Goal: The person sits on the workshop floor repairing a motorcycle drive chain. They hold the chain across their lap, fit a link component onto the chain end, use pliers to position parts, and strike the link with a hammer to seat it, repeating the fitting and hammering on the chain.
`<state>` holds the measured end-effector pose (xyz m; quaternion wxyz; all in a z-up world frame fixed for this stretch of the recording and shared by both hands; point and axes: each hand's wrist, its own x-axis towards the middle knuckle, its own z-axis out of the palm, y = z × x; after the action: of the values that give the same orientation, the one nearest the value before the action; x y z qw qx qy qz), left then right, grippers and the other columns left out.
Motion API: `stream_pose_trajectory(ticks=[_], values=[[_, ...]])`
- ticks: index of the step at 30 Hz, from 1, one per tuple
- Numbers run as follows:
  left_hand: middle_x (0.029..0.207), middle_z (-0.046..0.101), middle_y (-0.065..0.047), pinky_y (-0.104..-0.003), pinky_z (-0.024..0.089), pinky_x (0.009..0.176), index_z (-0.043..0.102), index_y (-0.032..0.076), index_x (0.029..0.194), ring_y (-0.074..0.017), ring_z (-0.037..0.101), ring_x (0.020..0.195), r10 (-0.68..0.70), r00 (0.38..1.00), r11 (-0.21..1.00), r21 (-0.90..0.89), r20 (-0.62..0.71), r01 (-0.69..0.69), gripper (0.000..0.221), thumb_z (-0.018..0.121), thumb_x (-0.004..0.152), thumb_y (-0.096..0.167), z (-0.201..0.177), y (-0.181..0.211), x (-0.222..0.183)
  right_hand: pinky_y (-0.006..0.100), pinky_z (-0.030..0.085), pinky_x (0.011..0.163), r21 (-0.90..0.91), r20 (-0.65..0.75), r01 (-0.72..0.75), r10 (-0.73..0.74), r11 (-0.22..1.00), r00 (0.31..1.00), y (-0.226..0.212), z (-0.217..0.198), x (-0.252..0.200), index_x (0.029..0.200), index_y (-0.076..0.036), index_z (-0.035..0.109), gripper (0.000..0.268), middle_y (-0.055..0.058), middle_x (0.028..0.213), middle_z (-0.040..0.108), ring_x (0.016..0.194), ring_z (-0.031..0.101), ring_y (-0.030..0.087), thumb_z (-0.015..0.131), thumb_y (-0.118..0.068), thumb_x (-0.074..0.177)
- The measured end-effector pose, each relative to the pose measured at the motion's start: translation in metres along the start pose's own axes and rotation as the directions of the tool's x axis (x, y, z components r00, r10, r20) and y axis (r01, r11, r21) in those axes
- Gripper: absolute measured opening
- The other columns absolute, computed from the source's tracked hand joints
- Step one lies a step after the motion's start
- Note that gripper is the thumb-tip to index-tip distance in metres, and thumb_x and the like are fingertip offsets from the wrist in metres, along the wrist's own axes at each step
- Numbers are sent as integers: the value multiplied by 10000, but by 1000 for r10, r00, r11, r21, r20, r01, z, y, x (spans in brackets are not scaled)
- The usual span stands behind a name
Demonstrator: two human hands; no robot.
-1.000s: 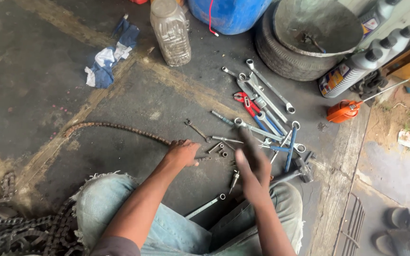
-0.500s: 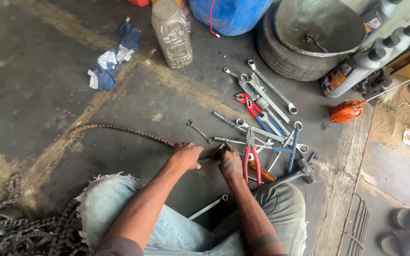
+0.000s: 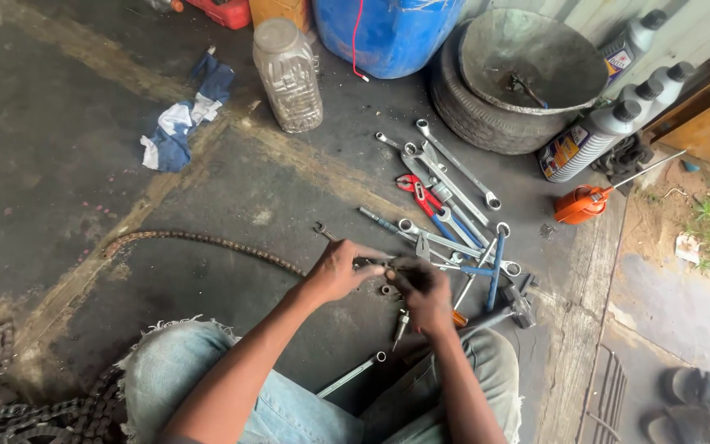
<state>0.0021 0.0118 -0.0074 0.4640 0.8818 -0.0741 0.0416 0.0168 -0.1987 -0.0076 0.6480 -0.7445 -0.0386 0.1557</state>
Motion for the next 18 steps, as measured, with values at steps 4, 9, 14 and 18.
stream_pose_trajectory(ticks=[4,9,14,18], values=[[1104,769,-144,-380,580,916,774,68,1121,-278,759,1050,-1,992,957,-288,123,37,315,770,874,263,-2,25,-3,264,569,755,17,-38,100,-99,995,994,-12,-17,-13,1049,26,735,225,67,936,773,829,696,113,809,0,838],[1076,790,-154,-385,570,919,795,54,1071,-298,757,1032,62,998,969,-241,21,-55,259,776,892,241,3,21,-5,269,584,786,273,26,-41,36,961,999,11,-23,-7,1108,28,725,293,93,997,777,867,723,133,785,38,821],[1133,769,-138,-370,591,887,768,54,1121,-281,750,1043,-29,991,973,-224,134,59,274,749,882,186,-3,36,1,336,490,682,305,151,-216,177,927,973,26,-33,3,1232,48,708,328,142,1072,760,889,709,195,735,24,906],[1140,768,-147,-380,582,894,771,43,1122,-291,743,1045,6,992,979,-203,127,20,277,741,889,190,0,31,-1,310,604,836,373,165,-180,126,910,978,20,-27,3,1194,59,698,308,111,1077,754,924,727,175,732,-17,897]])
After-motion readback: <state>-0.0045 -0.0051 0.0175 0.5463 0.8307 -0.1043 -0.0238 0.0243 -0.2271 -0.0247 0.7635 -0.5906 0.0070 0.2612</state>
